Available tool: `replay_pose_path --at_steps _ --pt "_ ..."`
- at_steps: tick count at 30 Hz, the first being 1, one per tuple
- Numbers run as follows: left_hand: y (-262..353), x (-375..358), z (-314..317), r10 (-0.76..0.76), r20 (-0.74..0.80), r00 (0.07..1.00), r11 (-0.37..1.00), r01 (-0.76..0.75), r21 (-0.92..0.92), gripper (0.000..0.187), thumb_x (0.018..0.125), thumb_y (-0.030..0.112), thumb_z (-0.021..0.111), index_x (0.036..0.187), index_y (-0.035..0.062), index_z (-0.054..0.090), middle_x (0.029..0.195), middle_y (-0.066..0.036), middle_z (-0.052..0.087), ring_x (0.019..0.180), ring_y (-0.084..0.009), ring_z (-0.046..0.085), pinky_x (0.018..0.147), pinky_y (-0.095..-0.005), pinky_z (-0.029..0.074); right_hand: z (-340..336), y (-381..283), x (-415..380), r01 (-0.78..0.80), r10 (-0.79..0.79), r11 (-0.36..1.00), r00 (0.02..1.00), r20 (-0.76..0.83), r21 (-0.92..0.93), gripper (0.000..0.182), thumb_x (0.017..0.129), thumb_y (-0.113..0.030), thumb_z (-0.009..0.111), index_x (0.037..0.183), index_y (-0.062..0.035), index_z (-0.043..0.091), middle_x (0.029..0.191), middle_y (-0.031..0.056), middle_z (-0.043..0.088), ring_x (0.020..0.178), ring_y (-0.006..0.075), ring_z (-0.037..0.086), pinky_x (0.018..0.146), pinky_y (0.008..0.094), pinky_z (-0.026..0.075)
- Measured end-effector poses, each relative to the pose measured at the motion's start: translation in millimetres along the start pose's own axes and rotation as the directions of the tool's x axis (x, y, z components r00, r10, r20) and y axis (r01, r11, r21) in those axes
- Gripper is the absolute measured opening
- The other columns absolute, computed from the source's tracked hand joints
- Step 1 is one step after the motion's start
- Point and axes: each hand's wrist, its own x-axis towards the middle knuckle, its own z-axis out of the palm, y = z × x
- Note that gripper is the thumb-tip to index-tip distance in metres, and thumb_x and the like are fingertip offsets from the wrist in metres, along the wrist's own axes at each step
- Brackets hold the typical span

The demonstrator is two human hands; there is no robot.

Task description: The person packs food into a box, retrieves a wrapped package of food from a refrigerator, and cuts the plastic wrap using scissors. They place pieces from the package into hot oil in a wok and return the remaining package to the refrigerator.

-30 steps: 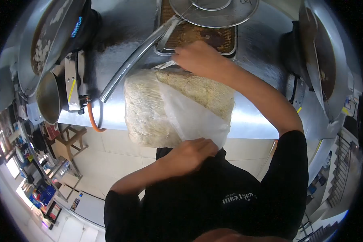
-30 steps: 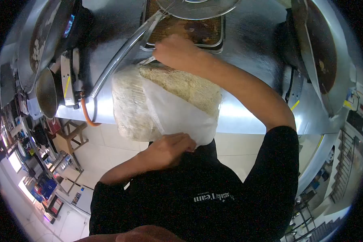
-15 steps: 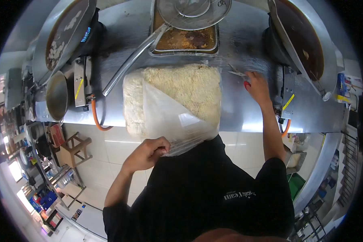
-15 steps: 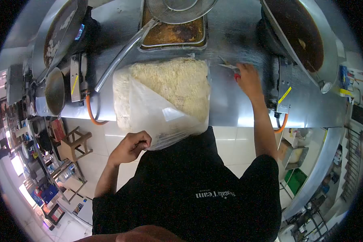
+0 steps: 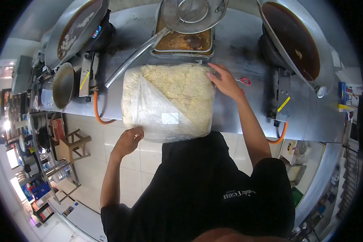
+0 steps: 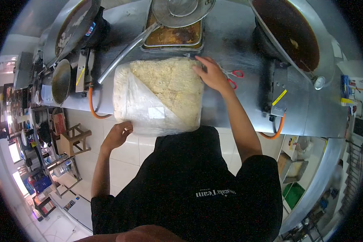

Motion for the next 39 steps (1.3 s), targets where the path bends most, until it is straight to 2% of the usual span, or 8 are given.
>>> replay_pose_path --at_steps 5,9,13,18,22,25,31,39 --pt "32.2 0.9 -22.9 0.090 0.000 0.996 0.993 -0.090 -0.071 0.007 0.083 0.004 0.066 0.088 0.0015 0.061 0.085 -0.011 0.067 0.082 -0.0248 0.065 0.074 -0.0354 0.049 1.7 -16.6 26.1 -0.061 0.071 0.997 0.974 0.214 -0.053 0.065 0.078 -0.043 0.073 0.123 0.0016 0.056 0.124 0.0175 0.056 0.116 0.0307 0.054 0.097 0.0379 0.042" --pt "86.4 52.9 -44.9 0.169 -0.289 0.943 0.983 -0.184 -0.027 0.010 0.086 0.011 0.067 0.088 0.0023 0.062 0.076 -0.006 0.062 0.067 -0.0157 0.058 0.060 -0.0289 0.044 -4.8 -19.1 35.6 -0.069 0.073 0.997 0.958 0.276 -0.025 0.068 0.072 -0.041 0.078 0.122 0.0016 0.058 0.117 0.0178 0.060 0.110 0.0272 0.057 0.092 0.0358 0.045" --pt "71.1 167.3 -29.9 0.360 -0.413 0.837 0.924 -0.257 0.285 0.031 0.086 0.027 0.065 0.107 0.0048 0.064 0.109 -0.016 0.062 0.106 -0.0291 0.056 0.091 -0.0370 0.044 -4.4 -14.6 38.9 -0.048 0.029 0.997 0.955 0.295 0.056 0.065 0.069 -0.034 0.082 0.118 0.0021 0.059 0.106 0.0150 0.063 0.098 0.0249 0.060 0.084 0.0352 0.047" --pt "96.6 229.2 -28.3 0.013 -0.114 0.993 0.892 0.040 0.450 0.058 0.076 0.052 0.068 0.118 0.0120 0.063 0.132 -0.017 0.051 0.129 -0.0345 0.039 0.102 -0.0544 0.032 -17.1 -43.1 25.2 -0.001 0.013 0.999 0.972 0.233 -0.049 0.062 0.068 -0.027 0.082 0.117 0.0031 0.059 0.104 0.0153 0.064 0.095 0.0242 0.061 0.083 0.0341 0.047" --pt "90.8 238.8 -33.2 0.111 -0.068 0.992 0.938 -0.082 0.336 0.055 0.070 0.044 0.077 0.111 0.0098 0.063 0.118 -0.015 0.059 0.120 -0.0304 0.051 0.095 -0.0497 0.038 -14.8 -54.6 15.5 -0.056 0.050 0.998 0.989 0.139 0.038 0.058 0.068 -0.020 0.081 0.117 0.0023 0.059 0.104 0.0145 0.064 0.097 0.0247 0.061 0.086 0.0333 0.046" --pt "74.4 247.9 -29.1 0.233 -0.133 0.963 0.970 -0.240 -0.044 0.052 0.064 0.032 0.084 0.103 0.0056 0.061 0.102 -0.013 0.063 0.101 -0.0276 0.059 0.087 -0.0400 0.045 -8.5 -55.9 12.7 0.111 -0.110 0.992 0.994 0.016 -0.061 0.051 0.069 -0.015 0.078 0.113 0.0014 0.059 0.102 0.0139 0.064 0.096 0.0239 0.061 0.086 0.0334 0.046" --pt "89.8 221.2 -39.6 0.380 -0.228 0.896 0.896 -0.418 -0.151 0.043 0.064 0.016 0.084 0.089 0.0028 0.052 0.089 -0.011 0.061 0.086 -0.0219 0.059 0.080 -0.0337 0.046 -23.9 -87.7 -5.8 -0.027 0.019 0.997 0.992 0.125 0.066 0.038 0.072 -0.013 0.075 0.103 0.0013 0.060 0.101 0.0143 0.066 0.097 0.0253 0.062 0.088 0.0358 0.045" --pt "131.7 148.2 -63.4 0.438 -0.356 0.825 0.799 -0.539 -0.266 0.035 0.068 0.005 0.079 0.092 0.0012 0.053 0.087 -0.013 0.063 0.087 -0.0290 0.064 0.081 -0.0364 0.048 -51.0 -160.2 -29.4 0.218 -0.207 0.966 0.974 0.093 -0.141 0.032 0.069 -0.011 0.077 0.094 0.0001 0.061 0.088 0.0109 0.065 0.086 0.0242 0.063 0.081 0.0336 0.046"
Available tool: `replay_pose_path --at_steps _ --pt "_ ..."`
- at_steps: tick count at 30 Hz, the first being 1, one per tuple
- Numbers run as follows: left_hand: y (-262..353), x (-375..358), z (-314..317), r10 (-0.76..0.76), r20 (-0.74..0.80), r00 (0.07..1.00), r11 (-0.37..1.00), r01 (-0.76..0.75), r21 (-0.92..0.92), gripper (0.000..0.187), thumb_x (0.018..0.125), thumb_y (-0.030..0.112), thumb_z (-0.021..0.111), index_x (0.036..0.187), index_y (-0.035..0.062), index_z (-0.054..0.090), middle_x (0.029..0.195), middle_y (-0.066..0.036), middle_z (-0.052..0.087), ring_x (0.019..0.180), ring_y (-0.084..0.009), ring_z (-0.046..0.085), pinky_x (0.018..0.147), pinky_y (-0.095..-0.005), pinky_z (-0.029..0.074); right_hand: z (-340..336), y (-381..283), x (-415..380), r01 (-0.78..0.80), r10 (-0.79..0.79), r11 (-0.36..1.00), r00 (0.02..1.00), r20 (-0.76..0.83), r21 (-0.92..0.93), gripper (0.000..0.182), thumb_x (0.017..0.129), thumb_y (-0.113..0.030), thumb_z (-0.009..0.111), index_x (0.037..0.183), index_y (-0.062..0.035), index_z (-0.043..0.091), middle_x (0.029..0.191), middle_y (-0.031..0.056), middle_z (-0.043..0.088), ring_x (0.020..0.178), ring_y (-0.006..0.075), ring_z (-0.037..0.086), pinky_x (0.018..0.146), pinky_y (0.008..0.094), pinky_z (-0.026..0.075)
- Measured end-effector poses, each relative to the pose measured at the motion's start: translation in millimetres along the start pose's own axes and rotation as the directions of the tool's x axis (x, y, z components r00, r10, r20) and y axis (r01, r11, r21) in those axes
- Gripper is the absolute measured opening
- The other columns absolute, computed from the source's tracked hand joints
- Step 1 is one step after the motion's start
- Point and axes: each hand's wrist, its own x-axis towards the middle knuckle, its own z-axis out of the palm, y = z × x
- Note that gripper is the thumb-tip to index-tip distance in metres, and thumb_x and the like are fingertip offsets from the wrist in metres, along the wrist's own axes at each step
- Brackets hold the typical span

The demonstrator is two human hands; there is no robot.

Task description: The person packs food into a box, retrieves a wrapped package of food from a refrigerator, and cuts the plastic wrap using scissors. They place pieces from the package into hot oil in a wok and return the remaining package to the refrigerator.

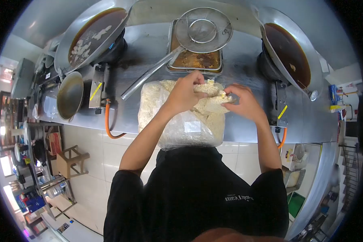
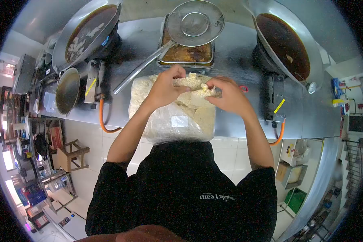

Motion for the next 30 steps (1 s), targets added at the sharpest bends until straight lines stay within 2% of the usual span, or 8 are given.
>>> replay_pose_path --at_steps 2,5,7,16,19,21,26,30 --pt "15.2 -5.2 -3.6 0.014 -0.007 1.000 1.000 -0.014 0.018 0.033 0.070 0.004 0.077 0.092 0.0008 0.053 0.086 -0.014 0.064 0.089 -0.0312 0.065 0.081 -0.0370 0.049 -5.1 -10.9 -2.1 0.020 -0.020 1.000 0.999 -0.034 -0.001 0.030 0.068 -0.008 0.076 0.093 0.0001 0.062 0.086 0.0108 0.065 0.082 0.0236 0.063 0.077 0.0327 0.047" --pt "26.4 -6.7 -11.7 0.015 -0.028 0.999 1.000 -0.016 -0.023 0.034 0.070 0.002 0.078 0.092 0.0008 0.051 0.088 -0.012 0.061 0.088 -0.0207 0.064 0.085 -0.0323 0.049 -13.5 -21.8 -4.9 -0.007 0.014 0.996 0.997 -0.079 0.089 0.029 0.067 -0.007 0.076 0.092 0.0001 0.062 0.085 0.0106 0.065 0.078 0.0225 0.063 0.072 0.0315 0.048" --pt "39.8 -6.0 -19.7 0.046 -0.057 0.997 0.999 -0.045 0.021 0.034 0.070 0.001 0.078 0.091 0.0005 0.051 0.087 -0.011 0.061 0.087 -0.0195 0.064 0.084 -0.0311 0.049 -23.6 -31.4 -4.6 -0.040 0.049 0.989 0.997 -0.063 0.142 0.031 0.068 -0.011 0.077 0.093 0.0001 0.062 0.086 0.0108 0.065 0.078 0.0241 0.064 0.072 0.0326 0.049" --pt "31.6 1.3 -59.4 0.122 -0.272 0.955 0.990 -0.136 -0.033 0.036 0.069 0.001 0.079 0.092 0.0016 0.052 0.086 -0.007 0.061 0.088 -0.0166 0.062 0.081 -0.0300 0.049 -40.8 -68.5 -0.2 0.080 -0.074 0.997 0.976 -0.207 0.022 0.029 0.066 -0.010 0.078 0.089 0.0001 0.062 0.084 0.0109 0.065 0.074 0.0199 0.063 0.068 0.0296 0.048" --pt "31.0 -7.3 -73.6 0.190 -0.282 0.940 0.981 -0.172 0.088 0.036 0.068 0.002 0.079 0.092 0.0019 0.053 0.086 -0.009 0.062 0.086 -0.0198 0.063 0.080 -0.0311 0.049 -35.6 -77.7 8.6 0.022 -0.007 0.995 0.988 -0.155 0.094 0.032 0.059 -0.005 0.078 0.085 0.0009 0.061 0.081 0.0089 0.063 0.077 0.0203 0.061 0.071 0.0294 0.047" --pt "37.5 -16.0 -77.7 0.146 -0.232 0.962 0.983 -0.115 0.143 0.036 0.068 0.002 0.079 0.092 0.0021 0.053 0.087 -0.011 0.063 0.087 -0.0225 0.064 0.080 -0.0323 0.050 -34.2 -83.8 22.5 0.124 -0.120 0.991 0.990 -0.071 0.056 0.030 0.060 -0.005 0.077 0.086 0.0000 0.062 0.092 0.0113 0.065 0.088 0.0237 0.062 0.078 0.0325 0.047" --pt "46.4 -36.6 -82.8 0.108 -0.218 0.970 0.985 -0.133 -0.107 0.035 0.068 0.005 0.079 0.092 0.0021 0.054 0.089 -0.012 0.064 0.089 -0.0245 0.065 0.079 -0.0335 0.050 -1.0 -97.4 58.2 0.215 -0.218 0.965 0.976 0.005 0.150 0.030 0.059 -0.002 0.077 0.086 -0.0007 0.065 0.123 0.0134 0.059 0.112 0.0291 0.057 0.095 0.0360 0.042" --pt "33.1 -45.5 -95.2 0.122 -0.335 0.934 0.968 -0.187 -0.169 0.036 0.070 0.009 0.080 0.095 0.0021 0.055 0.089 -0.011 0.064 0.088 -0.0224 0.065 0.079 -0.0329 0.050 30.2 -97.6 81.5 0.089 -0.120 0.976 0.982 0.147 0.199 0.030 0.060 -0.002 0.079 0.087 0.0016 0.064 0.108 0.0125 0.063 0.102 0.0248 0.061 0.090 0.0328 0.045"
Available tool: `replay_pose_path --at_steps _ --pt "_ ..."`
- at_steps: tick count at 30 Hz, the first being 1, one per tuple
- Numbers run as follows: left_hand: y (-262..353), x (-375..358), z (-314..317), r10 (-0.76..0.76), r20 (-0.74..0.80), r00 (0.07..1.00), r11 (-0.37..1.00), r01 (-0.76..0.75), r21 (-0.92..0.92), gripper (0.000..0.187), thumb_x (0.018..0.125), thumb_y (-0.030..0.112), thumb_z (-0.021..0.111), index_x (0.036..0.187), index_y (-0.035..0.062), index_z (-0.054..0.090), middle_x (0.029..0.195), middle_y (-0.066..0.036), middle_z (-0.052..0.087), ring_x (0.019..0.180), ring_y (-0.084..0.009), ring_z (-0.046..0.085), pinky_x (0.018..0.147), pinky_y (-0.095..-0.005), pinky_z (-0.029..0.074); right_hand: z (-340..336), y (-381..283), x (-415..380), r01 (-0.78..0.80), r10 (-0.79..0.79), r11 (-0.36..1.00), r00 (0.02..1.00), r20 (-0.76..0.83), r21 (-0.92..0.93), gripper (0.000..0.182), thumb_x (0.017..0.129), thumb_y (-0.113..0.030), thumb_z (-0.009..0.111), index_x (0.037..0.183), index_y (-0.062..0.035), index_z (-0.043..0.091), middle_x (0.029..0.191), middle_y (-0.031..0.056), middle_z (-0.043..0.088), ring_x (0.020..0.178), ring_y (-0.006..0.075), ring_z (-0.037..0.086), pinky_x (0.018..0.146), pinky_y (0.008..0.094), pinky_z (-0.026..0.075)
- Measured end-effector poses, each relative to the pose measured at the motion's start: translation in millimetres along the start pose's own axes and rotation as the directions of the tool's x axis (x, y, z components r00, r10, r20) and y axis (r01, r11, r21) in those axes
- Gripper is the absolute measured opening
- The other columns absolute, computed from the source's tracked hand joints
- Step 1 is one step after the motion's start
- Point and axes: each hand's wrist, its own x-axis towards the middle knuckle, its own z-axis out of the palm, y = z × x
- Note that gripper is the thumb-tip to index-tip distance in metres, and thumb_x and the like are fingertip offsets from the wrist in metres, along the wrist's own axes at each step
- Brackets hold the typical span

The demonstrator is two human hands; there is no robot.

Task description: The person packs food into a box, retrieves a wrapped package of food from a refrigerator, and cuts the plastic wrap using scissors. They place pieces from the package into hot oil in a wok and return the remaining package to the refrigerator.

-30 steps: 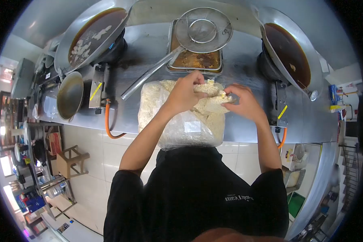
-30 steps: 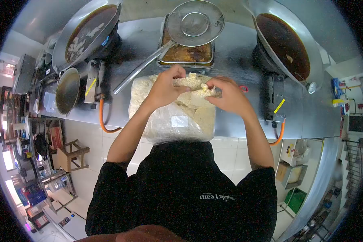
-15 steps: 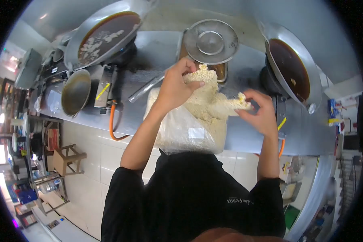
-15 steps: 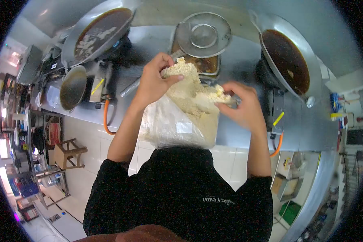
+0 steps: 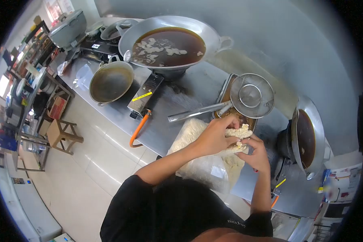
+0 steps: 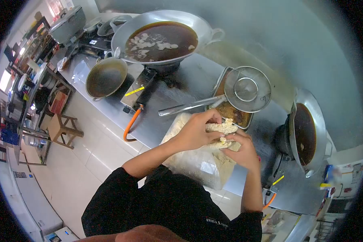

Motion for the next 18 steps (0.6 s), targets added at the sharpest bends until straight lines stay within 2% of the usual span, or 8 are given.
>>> replay_pose_path --at_steps 3,6,10,11,13,14,17,18 --pt "-7.1 -2.9 -36.7 -0.064 -0.003 0.998 0.997 0.064 -0.043 0.041 0.069 0.009 0.079 0.101 0.0016 0.055 0.093 -0.009 0.063 0.087 -0.0242 0.064 0.077 -0.0324 0.050 15.7 -2.6 25.5 0.010 -0.010 1.000 1.000 0.024 0.009 0.033 0.059 -0.002 0.079 0.088 0.0015 0.065 0.105 0.0112 0.064 0.100 0.0225 0.062 0.089 0.0318 0.045" --pt "-23.3 -16.0 -78.4 0.026 -0.159 0.987 1.000 -0.026 -0.001 0.039 0.074 0.011 0.079 0.106 0.0040 0.058 0.096 -0.005 0.063 0.088 -0.0161 0.061 0.083 -0.0309 0.049 18.5 -29.0 64.5 0.072 -0.069 0.996 0.997 0.047 -0.053 0.031 0.062 -0.002 0.078 0.090 0.0005 0.065 0.102 0.0118 0.064 0.097 0.0245 0.063 0.086 0.0328 0.047" --pt "-80.6 -64.7 -136.8 -0.133 -0.385 0.913 0.987 0.086 -0.138 0.033 0.080 0.012 0.074 0.108 0.0043 0.058 0.088 -0.002 0.061 0.082 -0.0119 0.059 0.072 -0.0262 0.048 3.4 -75.0 137.9 0.118 -0.118 0.980 0.993 0.011 -0.163 0.033 0.064 -0.004 0.077 0.094 0.0015 0.064 0.100 0.0099 0.065 0.095 0.0200 0.062 0.086 0.0319 0.047" --pt "-97.3 -81.3 -151.8 -0.170 -0.441 0.881 0.983 0.122 -0.136 0.028 0.083 0.012 0.072 0.106 0.0047 0.058 0.087 -0.001 0.060 0.079 -0.0093 0.057 0.071 -0.0246 0.048 0.6 -84.0 161.6 0.137 -0.144 0.973 0.989 -0.025 -0.185 0.033 0.065 -0.006 0.077 0.095 0.0015 0.064 0.099 0.0089 0.065 0.094 0.0182 0.062 0.086 0.0313 0.047" --pt "-112.6 -115.2 -178.7 -0.340 -0.567 0.750 0.938 0.228 -0.261 0.019 0.085 0.011 0.070 0.099 0.0044 0.058 0.083 0.000 0.059 0.072 -0.0072 0.055 0.068 -0.0226 0.046 0.2 -109.6 215.3 0.133 -0.150 0.976 0.984 -0.091 -0.175 0.032 0.068 -0.012 0.076 0.095 0.0016 0.063 0.094 0.0068 0.064 0.089 0.0151 0.059 0.082 0.0307 0.046" --pt "-128.4 -134.8 -190.2 -0.377 -0.633 0.676 0.926 0.282 -0.251 0.017 0.087 0.012 0.068 0.098 0.0048 0.058 0.082 0.001 0.058 0.071 -0.0060 0.053 0.064 -0.0217 0.044 2.9 -123.5 242.8 0.113 -0.146 0.959 0.983 -0.108 -0.261 0.033 0.069 -0.015 0.076 0.094 0.0015 0.063 0.090 0.0058 0.063 0.084 0.0140 0.058 0.078 0.0309 0.046" --pt "-179.0 -194.8 -220.3 -0.419 -0.767 0.486 0.877 0.436 -0.203 0.012 0.091 0.015 0.064 0.094 0.0048 0.058 0.081 0.002 0.058 0.069 -0.0051 0.052 0.058 -0.0211 0.042 20.8 -125.9 331.6 0.128 -0.185 0.909 0.976 -0.110 -0.396 0.038 0.068 -0.023 0.077 0.091 0.0024 0.061 0.078 0.0054 0.060 0.071 0.0144 0.052 0.066 0.0327 0.044" --pt "-189.0 -210.7 -227.6 -0.421 -0.781 0.461 0.867 0.458 -0.196 0.013 0.091 0.015 0.064 0.094 0.0042 0.058 0.080 0.001 0.058 0.068 -0.0057 0.053 0.059 -0.0216 0.043 32.9 -120.6 357.8 0.136 -0.190 0.906 0.977 -0.097 -0.400 0.039 0.067 -0.024 0.078 0.093 0.0021 0.062 0.079 0.0077 0.062 0.072 0.0162 0.055 0.066 0.0330 0.046"
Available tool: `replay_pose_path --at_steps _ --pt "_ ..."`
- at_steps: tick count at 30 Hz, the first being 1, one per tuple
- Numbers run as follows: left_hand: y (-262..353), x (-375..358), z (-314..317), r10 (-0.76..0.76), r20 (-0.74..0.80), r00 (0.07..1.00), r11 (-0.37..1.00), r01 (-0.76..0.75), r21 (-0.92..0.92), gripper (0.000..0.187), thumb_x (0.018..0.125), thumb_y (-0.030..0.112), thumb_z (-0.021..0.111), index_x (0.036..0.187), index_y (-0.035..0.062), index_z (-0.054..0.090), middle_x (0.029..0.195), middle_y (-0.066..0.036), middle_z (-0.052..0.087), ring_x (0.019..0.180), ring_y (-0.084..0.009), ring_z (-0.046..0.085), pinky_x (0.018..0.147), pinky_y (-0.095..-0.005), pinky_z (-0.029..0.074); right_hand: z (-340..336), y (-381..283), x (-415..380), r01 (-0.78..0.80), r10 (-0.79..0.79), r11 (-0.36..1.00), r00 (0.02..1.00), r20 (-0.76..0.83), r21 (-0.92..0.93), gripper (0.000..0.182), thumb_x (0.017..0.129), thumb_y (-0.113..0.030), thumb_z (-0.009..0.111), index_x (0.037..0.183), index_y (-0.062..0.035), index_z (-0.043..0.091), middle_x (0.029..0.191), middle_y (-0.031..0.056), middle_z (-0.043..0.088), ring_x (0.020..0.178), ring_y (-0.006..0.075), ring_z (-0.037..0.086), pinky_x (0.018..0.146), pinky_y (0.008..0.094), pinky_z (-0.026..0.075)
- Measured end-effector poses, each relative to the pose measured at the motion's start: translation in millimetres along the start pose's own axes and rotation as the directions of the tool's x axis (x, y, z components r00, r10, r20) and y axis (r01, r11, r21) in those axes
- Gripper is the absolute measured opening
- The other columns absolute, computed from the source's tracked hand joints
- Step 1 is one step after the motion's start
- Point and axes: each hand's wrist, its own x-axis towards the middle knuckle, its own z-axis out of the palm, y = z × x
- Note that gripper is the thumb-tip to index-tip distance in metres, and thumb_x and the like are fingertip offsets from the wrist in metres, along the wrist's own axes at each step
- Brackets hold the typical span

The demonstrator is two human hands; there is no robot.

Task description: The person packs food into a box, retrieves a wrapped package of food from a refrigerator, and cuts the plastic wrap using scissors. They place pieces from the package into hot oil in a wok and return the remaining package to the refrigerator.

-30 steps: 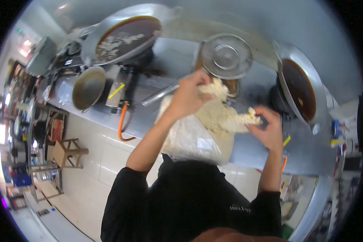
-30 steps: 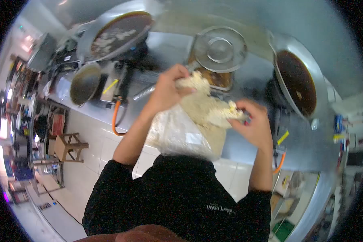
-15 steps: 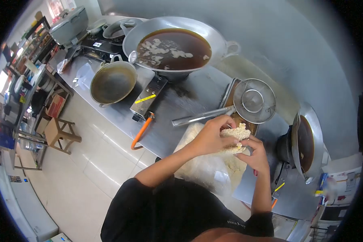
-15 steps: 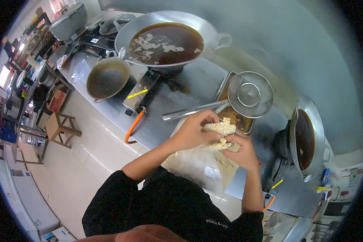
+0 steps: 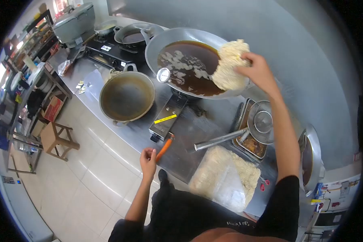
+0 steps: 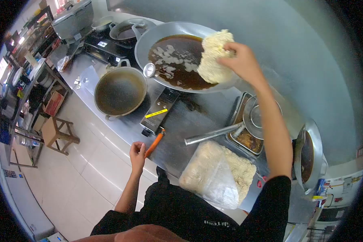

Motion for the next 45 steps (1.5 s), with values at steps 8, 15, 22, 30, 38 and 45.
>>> replay_pose_path --at_steps 8,15,22,30,38,45 --pt "1.1 2.9 -40.2 -0.097 -0.025 0.995 0.993 0.098 0.071 0.016 0.091 0.017 0.064 0.094 0.0027 0.057 0.083 -0.003 0.061 0.070 -0.0102 0.055 0.067 -0.0255 0.047 143.1 65.6 91.3 -0.081 0.100 0.974 0.992 0.081 -0.212 0.037 0.060 -0.020 0.080 0.090 -0.0013 0.070 0.081 0.0152 0.068 0.076 0.0249 0.066 0.072 0.0357 0.051" --pt "22.6 -12.6 -6.8 0.111 0.113 0.987 0.993 -0.116 0.032 0.012 0.089 0.013 0.065 0.090 0.0040 0.057 0.075 0.002 0.057 0.063 -0.0042 0.046 0.056 -0.0202 0.036 47.9 52.8 79.3 -0.022 0.011 0.984 0.998 -0.066 -0.179 0.021 0.076 -0.024 0.073 0.089 -0.0084 0.071 0.092 0.0139 0.070 0.089 0.0275 0.066 0.081 0.0396 0.051" --pt "91.8 -81.1 79.1 0.449 0.463 0.764 0.889 -0.432 -0.150 0.012 0.080 0.006 0.069 0.082 0.0036 0.057 0.062 0.000 0.050 0.052 -0.0065 0.040 0.048 -0.0220 0.030 -148.7 -31.0 -126.2 -0.127 -0.034 0.931 0.902 -0.431 -0.341 0.019 0.081 -0.027 0.069 0.091 -0.0109 0.071 0.091 0.0119 0.068 0.090 0.0170 0.061 0.074 0.0354 0.046" --pt "167.4 -145.9 230.8 0.326 0.918 0.224 0.805 -0.575 -0.145 0.018 0.080 0.011 0.070 0.095 0.0036 0.062 0.070 -0.005 0.055 0.063 -0.0173 0.051 0.058 -0.0298 0.042 -142.8 86.4 -399.0 -0.466 0.483 0.874 0.863 -0.147 0.135 0.023 0.083 -0.024 0.069 0.094 -0.0040 0.067 0.086 0.0037 0.067 0.078 0.0134 0.059 0.074 0.0294 0.048" --pt "84.1 -127.5 341.0 0.074 0.991 0.108 0.301 -0.950 0.081 0.029 0.086 0.022 0.065 0.111 0.0072 0.064 0.104 -0.018 0.064 0.102 -0.0364 0.058 0.093 -0.0432 0.044 21.4 156.4 -550.7 -0.608 0.590 0.725 0.791 0.164 0.324 0.045 0.076 -0.025 0.073 0.114 -0.0018 0.062 0.111 0.0189 0.061 0.103 0.0310 0.059 0.088 0.0369 0.047" --pt "105.0 -207.2 341.7 -0.227 0.967 -0.114 0.332 -0.943 -0.033 0.022 0.082 0.025 0.069 0.090 0.0047 0.067 0.094 -0.017 0.066 0.095 -0.0329 0.061 0.084 -0.0430 0.047 33.2 156.3 -553.8 -0.579 0.534 0.760 0.815 0.225 0.294 0.045 0.072 -0.017 0.074 0.110 0.0005 0.060 0.109 0.0163 0.056 0.108 0.0338 0.053 0.094 0.0376 0.042"
